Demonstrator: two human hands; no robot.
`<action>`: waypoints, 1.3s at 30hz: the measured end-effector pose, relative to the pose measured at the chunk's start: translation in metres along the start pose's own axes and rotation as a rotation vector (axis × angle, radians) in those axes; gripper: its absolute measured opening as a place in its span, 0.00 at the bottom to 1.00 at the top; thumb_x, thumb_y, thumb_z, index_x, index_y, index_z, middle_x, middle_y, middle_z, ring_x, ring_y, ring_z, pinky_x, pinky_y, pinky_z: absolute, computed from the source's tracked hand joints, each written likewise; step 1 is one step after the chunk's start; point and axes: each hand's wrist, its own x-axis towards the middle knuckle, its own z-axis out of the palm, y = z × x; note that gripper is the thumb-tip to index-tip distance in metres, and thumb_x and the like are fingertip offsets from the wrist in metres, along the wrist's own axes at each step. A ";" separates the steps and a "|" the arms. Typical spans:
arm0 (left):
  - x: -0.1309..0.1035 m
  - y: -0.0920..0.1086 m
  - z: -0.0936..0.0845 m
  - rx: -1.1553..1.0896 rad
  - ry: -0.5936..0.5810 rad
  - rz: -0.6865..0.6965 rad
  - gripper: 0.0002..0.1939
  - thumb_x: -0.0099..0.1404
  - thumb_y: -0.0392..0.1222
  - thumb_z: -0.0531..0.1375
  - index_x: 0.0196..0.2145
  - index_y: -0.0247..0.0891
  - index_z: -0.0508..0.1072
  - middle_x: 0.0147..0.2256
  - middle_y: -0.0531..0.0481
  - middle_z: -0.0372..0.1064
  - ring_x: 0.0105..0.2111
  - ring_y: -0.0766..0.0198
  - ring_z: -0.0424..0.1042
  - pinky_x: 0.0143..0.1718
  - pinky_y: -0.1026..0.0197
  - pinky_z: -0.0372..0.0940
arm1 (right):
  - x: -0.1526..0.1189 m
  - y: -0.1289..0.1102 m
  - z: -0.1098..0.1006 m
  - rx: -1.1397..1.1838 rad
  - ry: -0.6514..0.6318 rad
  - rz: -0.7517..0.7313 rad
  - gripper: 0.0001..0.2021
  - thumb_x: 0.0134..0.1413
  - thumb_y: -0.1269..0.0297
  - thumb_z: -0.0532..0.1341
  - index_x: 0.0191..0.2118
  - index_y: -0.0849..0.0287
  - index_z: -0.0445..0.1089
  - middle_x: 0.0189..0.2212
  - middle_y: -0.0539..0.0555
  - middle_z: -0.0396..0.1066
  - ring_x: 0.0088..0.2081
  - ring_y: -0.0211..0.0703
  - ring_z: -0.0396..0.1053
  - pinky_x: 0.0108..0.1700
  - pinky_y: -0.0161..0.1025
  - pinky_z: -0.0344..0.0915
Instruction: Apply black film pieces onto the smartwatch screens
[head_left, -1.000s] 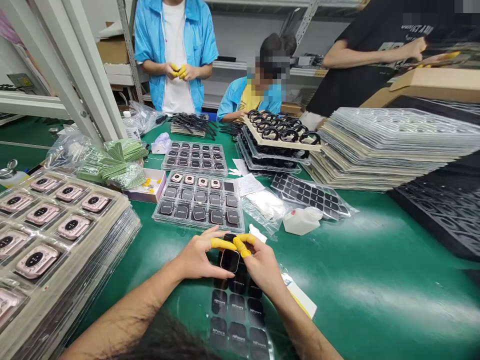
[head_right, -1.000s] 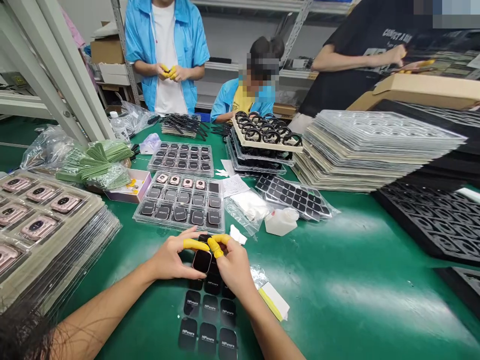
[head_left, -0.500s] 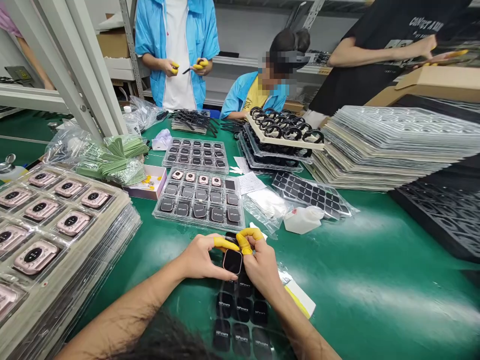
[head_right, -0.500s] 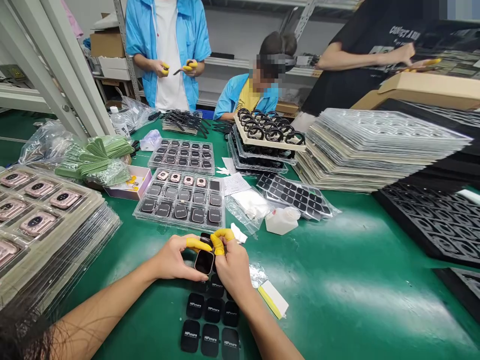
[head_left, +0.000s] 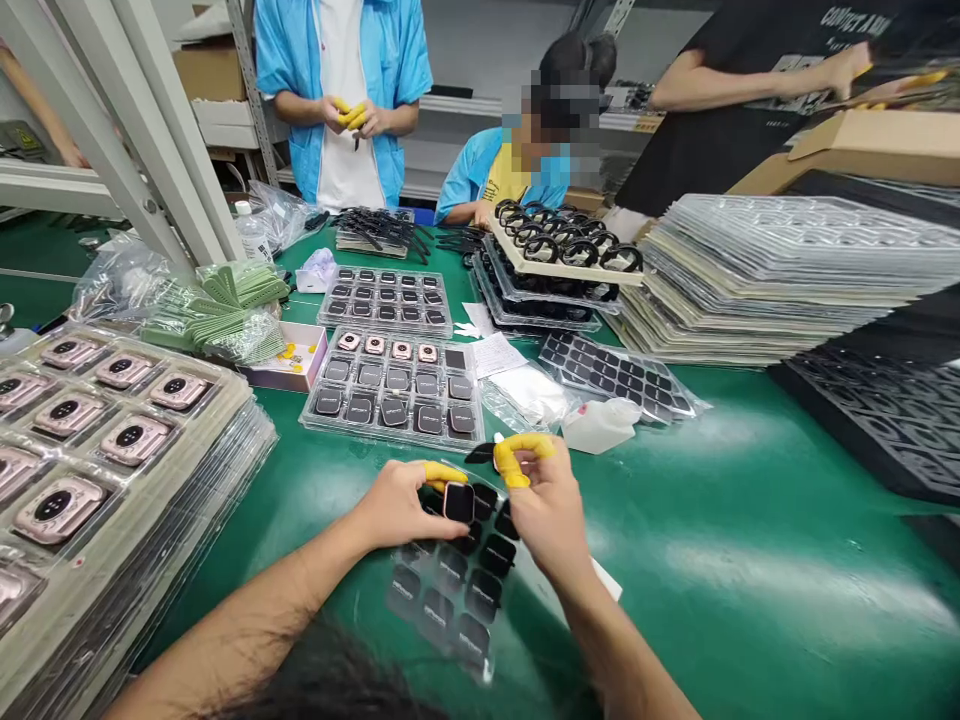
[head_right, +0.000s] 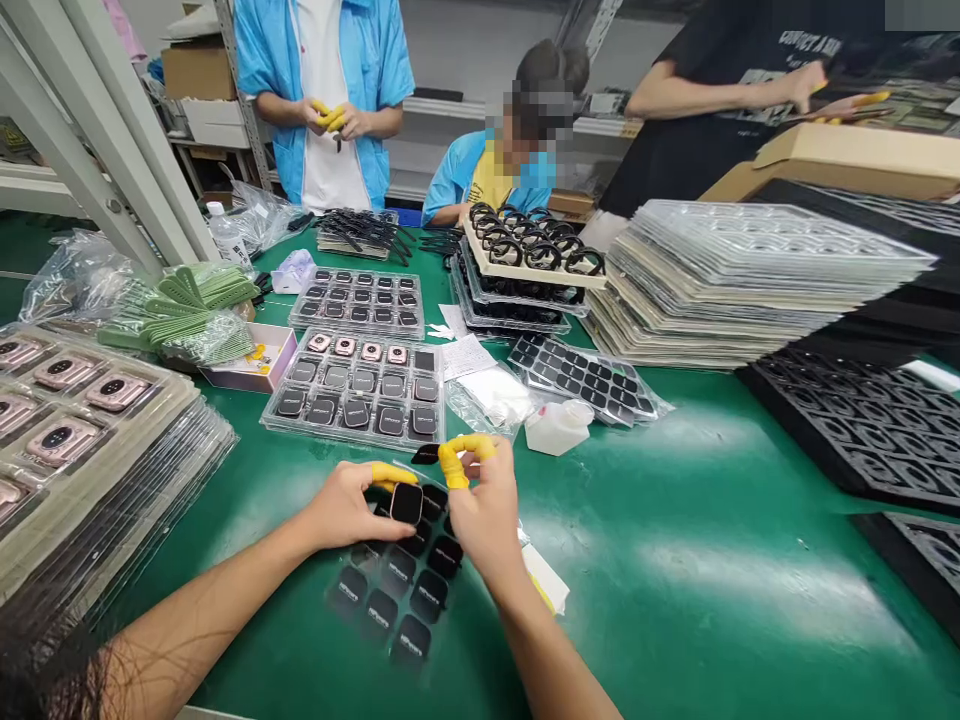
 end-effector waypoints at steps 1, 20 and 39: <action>0.001 0.000 -0.001 0.015 0.046 -0.039 0.28 0.51 0.45 0.79 0.51 0.39 0.87 0.45 0.47 0.88 0.44 0.52 0.86 0.53 0.55 0.78 | 0.000 -0.003 -0.004 0.088 -0.100 0.079 0.18 0.59 0.41 0.69 0.37 0.52 0.73 0.33 0.52 0.72 0.35 0.47 0.69 0.38 0.43 0.68; 0.005 -0.002 -0.004 0.074 0.059 -0.092 0.30 0.52 0.40 0.76 0.54 0.43 0.87 0.48 0.50 0.87 0.47 0.53 0.85 0.54 0.57 0.76 | 0.000 -0.003 0.009 0.325 -0.431 0.547 0.37 0.23 0.27 0.82 0.30 0.54 0.76 0.31 0.53 0.77 0.35 0.48 0.76 0.41 0.47 0.81; 0.005 -0.006 -0.003 0.105 0.056 -0.101 0.30 0.53 0.44 0.78 0.55 0.45 0.87 0.47 0.50 0.87 0.47 0.53 0.85 0.54 0.56 0.76 | -0.005 0.012 0.009 0.251 -0.350 0.436 0.40 0.34 0.34 0.82 0.48 0.51 0.70 0.37 0.48 0.76 0.30 0.43 0.78 0.34 0.43 0.78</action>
